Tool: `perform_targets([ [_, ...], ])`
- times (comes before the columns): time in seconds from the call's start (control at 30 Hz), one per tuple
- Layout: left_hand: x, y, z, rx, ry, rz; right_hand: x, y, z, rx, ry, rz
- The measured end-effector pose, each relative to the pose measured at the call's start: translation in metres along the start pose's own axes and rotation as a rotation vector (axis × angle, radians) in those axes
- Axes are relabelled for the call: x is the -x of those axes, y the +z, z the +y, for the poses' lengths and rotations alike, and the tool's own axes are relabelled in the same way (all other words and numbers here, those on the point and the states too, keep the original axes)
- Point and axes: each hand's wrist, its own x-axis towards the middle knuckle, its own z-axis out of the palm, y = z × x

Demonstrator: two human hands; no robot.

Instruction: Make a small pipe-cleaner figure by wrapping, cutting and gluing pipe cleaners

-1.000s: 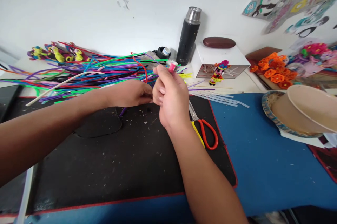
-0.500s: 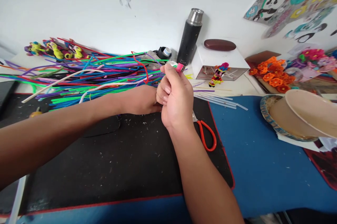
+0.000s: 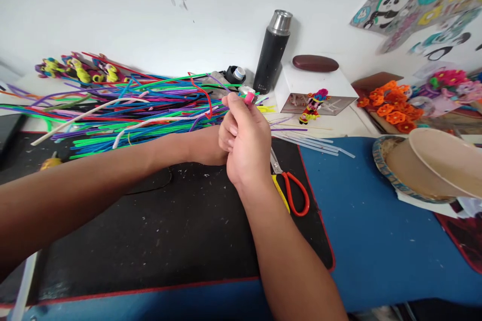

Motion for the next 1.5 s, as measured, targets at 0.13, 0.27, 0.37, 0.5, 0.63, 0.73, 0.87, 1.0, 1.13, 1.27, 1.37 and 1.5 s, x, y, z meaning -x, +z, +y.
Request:
perform_targets([
  [0.13,0.013,-0.033,-0.004,-0.032,-0.120,-0.109,0.000,-0.001,-0.003,0.003,0.000,0.011],
  [0.27,0.035,-0.066,-0.006,-0.048,-0.211,0.001,0.000,0.000,-0.003,0.027,0.000,0.022],
  [0.37,0.057,-0.079,-0.003,-0.021,-0.320,0.103,0.001,0.001,-0.002,0.020,0.001,0.031],
  [0.5,0.090,-0.085,0.004,0.097,-0.450,0.235,0.002,0.003,-0.002,-0.009,0.006,0.036],
  [0.63,0.113,-0.085,0.005,0.254,-0.531,0.357,0.004,0.004,0.000,0.001,0.013,0.037],
  [0.73,0.120,-0.083,0.002,0.373,-0.558,0.393,0.004,0.005,0.002,0.025,0.030,0.049],
  [0.87,0.125,-0.081,-0.002,0.375,-0.602,0.378,0.006,0.008,0.005,0.034,0.044,0.061],
  [1.0,0.131,-0.083,-0.003,0.405,-0.620,0.393,0.009,0.010,0.013,0.014,0.094,0.050],
  [1.13,0.134,-0.084,-0.001,0.496,-0.609,0.387,0.012,0.013,0.023,0.041,0.154,0.027],
  [1.27,0.131,-0.088,0.010,0.569,-0.575,0.437,0.014,0.014,0.029,0.073,0.169,0.003],
  [1.37,0.129,-0.092,0.017,0.598,-0.550,0.462,0.014,0.014,0.035,0.100,0.175,-0.026],
  [1.5,0.129,-0.090,0.019,0.606,-0.518,0.436,0.016,0.014,0.044,0.152,0.206,-0.100],
])
